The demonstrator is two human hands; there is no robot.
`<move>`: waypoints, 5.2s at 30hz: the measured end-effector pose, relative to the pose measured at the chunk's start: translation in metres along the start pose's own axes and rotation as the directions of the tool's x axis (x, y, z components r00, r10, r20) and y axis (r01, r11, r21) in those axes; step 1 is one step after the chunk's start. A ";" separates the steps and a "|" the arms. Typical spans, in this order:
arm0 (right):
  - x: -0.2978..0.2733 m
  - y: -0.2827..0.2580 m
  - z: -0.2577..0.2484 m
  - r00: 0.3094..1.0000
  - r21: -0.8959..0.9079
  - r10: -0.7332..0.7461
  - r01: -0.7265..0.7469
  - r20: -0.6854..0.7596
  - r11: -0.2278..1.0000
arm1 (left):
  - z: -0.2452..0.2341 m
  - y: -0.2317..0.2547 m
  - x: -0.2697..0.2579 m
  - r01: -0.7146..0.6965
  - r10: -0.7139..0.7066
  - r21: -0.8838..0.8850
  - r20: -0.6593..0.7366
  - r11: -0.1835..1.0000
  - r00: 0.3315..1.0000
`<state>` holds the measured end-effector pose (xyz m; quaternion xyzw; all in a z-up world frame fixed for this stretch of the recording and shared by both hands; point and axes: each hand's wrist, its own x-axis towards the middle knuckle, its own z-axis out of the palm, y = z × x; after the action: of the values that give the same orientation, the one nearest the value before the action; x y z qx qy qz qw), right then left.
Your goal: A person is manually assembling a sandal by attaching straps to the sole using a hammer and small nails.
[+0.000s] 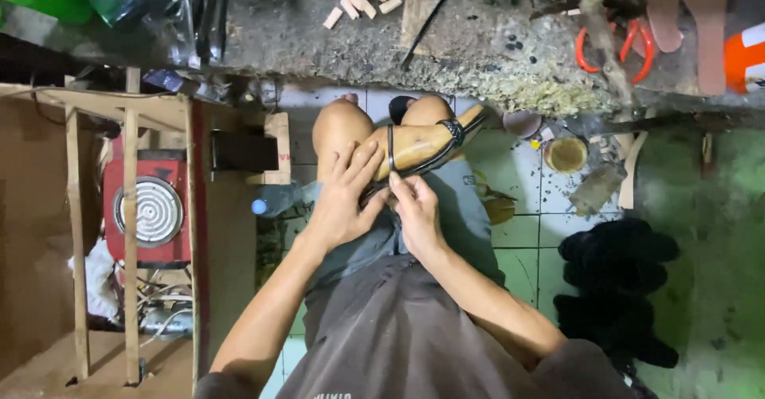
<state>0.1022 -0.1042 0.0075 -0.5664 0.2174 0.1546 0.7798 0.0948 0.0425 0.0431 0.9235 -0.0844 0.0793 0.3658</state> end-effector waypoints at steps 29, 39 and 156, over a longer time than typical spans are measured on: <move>0.003 -0.061 -0.026 0.910 0.002 0.217 -0.232 0.352 0.973 | 0.012 0.008 -0.001 0.042 -0.031 0.099 -0.109 0.994 0.994; 0.007 -0.045 -0.030 0.937 -0.092 0.180 -0.160 0.300 0.983 | 0.011 0.008 0.001 0.044 -0.032 0.145 -0.089 0.988 0.996; 0.065 -0.220 -0.084 0.686 -0.855 -0.666 0.500 0.295 0.137 | -0.012 -0.011 0.110 0.303 -0.393 0.294 0.324 0.906 0.860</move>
<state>0.2520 -0.2530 0.1316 -0.9343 -0.0782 -0.1161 0.3280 0.2030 0.0475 0.0672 0.9575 0.0264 -0.1576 0.2402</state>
